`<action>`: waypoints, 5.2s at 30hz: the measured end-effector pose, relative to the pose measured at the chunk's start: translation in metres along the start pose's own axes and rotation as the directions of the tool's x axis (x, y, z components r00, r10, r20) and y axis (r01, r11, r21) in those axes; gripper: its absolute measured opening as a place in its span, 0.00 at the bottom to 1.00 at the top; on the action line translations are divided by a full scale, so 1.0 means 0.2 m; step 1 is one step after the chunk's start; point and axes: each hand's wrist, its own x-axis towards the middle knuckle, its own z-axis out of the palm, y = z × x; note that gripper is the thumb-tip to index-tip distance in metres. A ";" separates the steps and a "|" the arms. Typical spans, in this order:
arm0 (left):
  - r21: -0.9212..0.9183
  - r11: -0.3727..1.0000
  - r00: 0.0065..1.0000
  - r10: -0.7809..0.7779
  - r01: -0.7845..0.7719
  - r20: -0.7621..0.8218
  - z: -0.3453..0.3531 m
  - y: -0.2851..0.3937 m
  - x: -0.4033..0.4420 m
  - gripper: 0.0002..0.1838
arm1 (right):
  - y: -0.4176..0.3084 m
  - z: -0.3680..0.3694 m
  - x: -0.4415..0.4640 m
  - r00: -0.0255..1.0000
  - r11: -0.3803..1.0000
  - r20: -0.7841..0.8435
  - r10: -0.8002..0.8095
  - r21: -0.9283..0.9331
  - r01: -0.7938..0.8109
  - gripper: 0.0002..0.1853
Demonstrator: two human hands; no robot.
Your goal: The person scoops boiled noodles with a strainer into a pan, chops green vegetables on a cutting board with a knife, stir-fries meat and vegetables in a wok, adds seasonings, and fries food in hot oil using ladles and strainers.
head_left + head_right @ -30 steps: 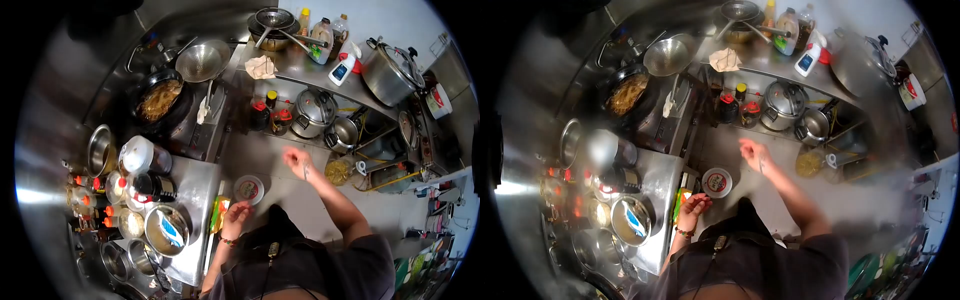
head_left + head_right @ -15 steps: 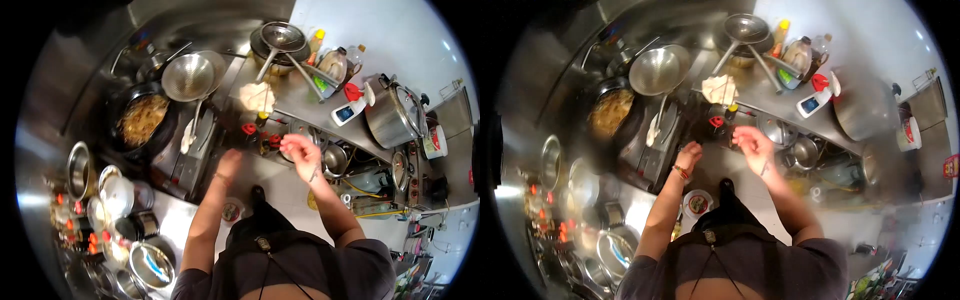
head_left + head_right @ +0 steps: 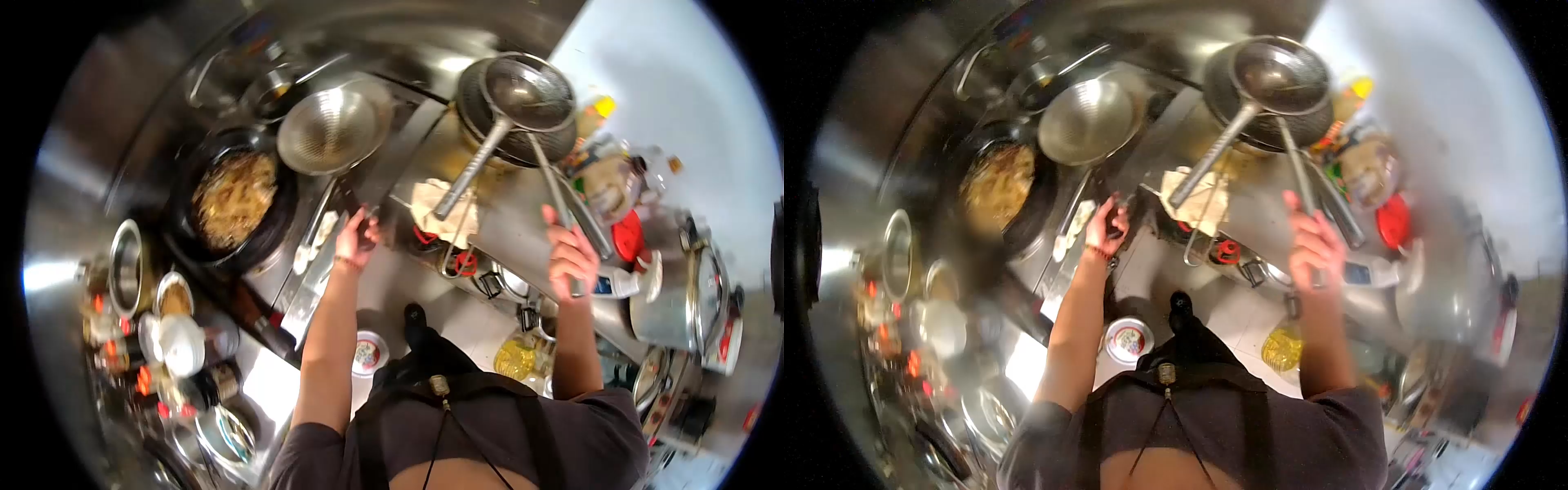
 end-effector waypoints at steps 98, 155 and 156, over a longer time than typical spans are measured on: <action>0.792 0.423 0.388 0.885 -0.440 -0.258 0.41 0.49 -0.66 0.10 | 1.18 -0.40 1.30 0.931 -0.611 -0.349 0.105 -0.762 -0.216 0.10; 0.043 0.927 0.757 -0.331 0.373 0.564 1.02 -0.10 -0.61 0.05 | 0.57 0.23 0.04 0.977 0.917 0.195 0.090 -0.399 -0.005 0.27; 0.043 0.904 0.757 -0.382 0.426 0.531 1.05 -0.15 -0.58 0.07 | 0.53 0.22 0.02 0.986 0.921 0.161 0.051 -0.389 0.016 0.26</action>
